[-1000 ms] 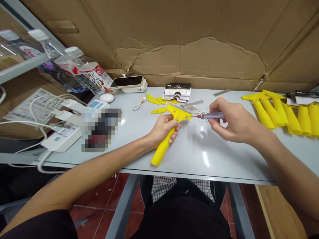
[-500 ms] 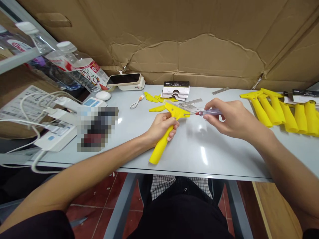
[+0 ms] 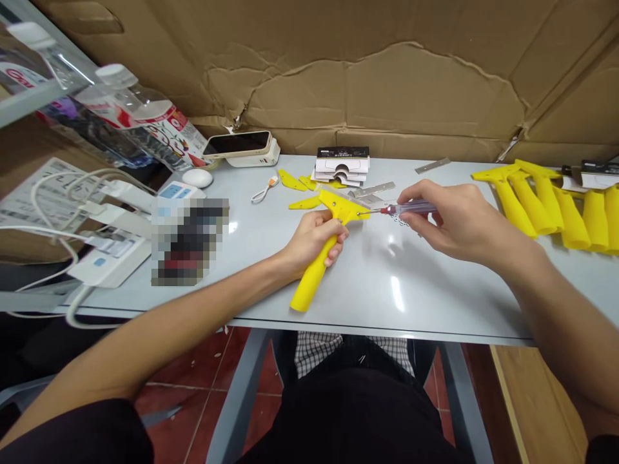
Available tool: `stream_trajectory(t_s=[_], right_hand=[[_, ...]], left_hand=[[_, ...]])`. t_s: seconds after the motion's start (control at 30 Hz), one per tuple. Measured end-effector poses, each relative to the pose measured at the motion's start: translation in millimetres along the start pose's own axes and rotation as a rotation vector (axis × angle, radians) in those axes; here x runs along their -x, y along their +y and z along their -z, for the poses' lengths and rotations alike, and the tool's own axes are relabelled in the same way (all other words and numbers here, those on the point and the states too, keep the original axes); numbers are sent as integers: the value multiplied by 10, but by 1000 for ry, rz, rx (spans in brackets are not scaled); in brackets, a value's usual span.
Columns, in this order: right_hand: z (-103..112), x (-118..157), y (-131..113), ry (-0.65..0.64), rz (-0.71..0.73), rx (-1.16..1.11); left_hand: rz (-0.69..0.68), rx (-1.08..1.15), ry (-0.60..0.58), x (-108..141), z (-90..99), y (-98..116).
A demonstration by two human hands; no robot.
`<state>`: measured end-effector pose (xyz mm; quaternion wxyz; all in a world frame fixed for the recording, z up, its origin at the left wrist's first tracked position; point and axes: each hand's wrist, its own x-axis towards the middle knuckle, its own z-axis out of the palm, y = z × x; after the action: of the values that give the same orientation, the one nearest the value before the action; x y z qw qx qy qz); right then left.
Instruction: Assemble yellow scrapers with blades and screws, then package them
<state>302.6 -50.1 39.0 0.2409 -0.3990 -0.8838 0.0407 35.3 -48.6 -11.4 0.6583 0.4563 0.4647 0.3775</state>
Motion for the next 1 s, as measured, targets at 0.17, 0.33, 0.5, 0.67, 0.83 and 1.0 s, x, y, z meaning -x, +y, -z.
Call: stream_trajectory(t_s=[0.17, 0.33, 0.5, 0.67, 0.83, 1.0], right_hand=[[-3, -13, 29, 22, -13, 100], [18, -8, -9, 21, 14, 51], [16, 10, -39, -11, 18, -6], [-3, 1, -16, 37, -8, 89], [2, -13, -29, 19, 6, 80], [21, -14, -48, -9, 13, 11]], left_hand=[[1, -1, -15, 1, 9, -5], [6, 6, -10, 4, 5, -6], [9, 6, -12, 8, -5, 9], [3, -6, -21, 8, 7, -3], [6, -2, -15, 3, 10, -5], [11, -8, -11, 0, 0, 5]])
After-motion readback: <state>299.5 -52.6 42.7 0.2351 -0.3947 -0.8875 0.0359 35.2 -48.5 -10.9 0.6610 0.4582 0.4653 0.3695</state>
